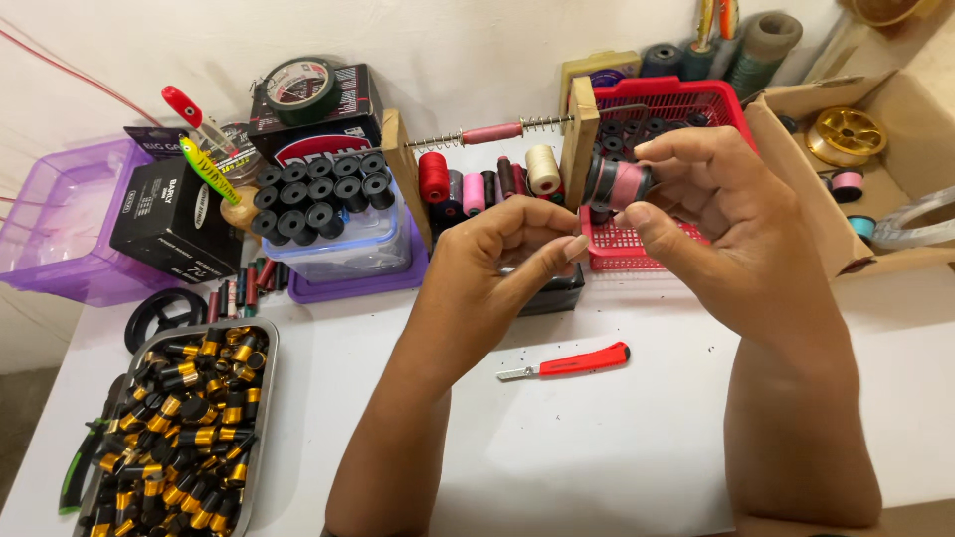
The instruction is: The person winds pink thread from a spool onto a small black bobbin by hand. They repeatedly wrap the thread around the bobbin, then use a red utility knife to cut the thread and place the bobbin on the table.
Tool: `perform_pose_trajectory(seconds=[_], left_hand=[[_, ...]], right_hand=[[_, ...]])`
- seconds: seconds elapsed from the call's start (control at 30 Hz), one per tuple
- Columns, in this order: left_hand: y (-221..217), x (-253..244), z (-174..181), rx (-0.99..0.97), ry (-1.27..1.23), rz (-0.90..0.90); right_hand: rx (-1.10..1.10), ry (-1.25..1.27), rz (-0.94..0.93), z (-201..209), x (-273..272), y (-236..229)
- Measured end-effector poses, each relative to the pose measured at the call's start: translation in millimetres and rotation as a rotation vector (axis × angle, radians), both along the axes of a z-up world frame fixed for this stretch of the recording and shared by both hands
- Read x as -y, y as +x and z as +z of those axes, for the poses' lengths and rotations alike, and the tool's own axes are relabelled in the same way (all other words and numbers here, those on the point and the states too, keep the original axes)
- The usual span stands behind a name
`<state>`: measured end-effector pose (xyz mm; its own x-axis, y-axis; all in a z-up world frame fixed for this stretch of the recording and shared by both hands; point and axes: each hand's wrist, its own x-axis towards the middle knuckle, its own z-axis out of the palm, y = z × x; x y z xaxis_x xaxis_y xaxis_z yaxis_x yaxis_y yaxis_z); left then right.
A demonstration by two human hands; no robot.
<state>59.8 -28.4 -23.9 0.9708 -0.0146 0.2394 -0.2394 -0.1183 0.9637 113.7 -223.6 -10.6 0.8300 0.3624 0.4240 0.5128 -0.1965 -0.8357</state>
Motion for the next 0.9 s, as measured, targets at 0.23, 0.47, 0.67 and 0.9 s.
perform_pose_trajectory(seconds=[0.23, 0.47, 0.67, 0.9], left_hand=[[4, -6, -2, -0.003, 0.147, 0.017], [2, -9, -1, 0.030, 0.267, -0.021], [1, -11, -2, 0.109, 0.394, 0.056], [-1, -13, -7, 0.224, 0.480, 0.100]], right_hand=[[-0.017, 0.027, 0.028, -8, -4, 4], [-0.049, 0.040, 0.016, -11, -6, 8], [-0.016, 0.071, 0.043, -13, -5, 12], [-0.066, 0.096, 0.022, -15, -3, 12]])
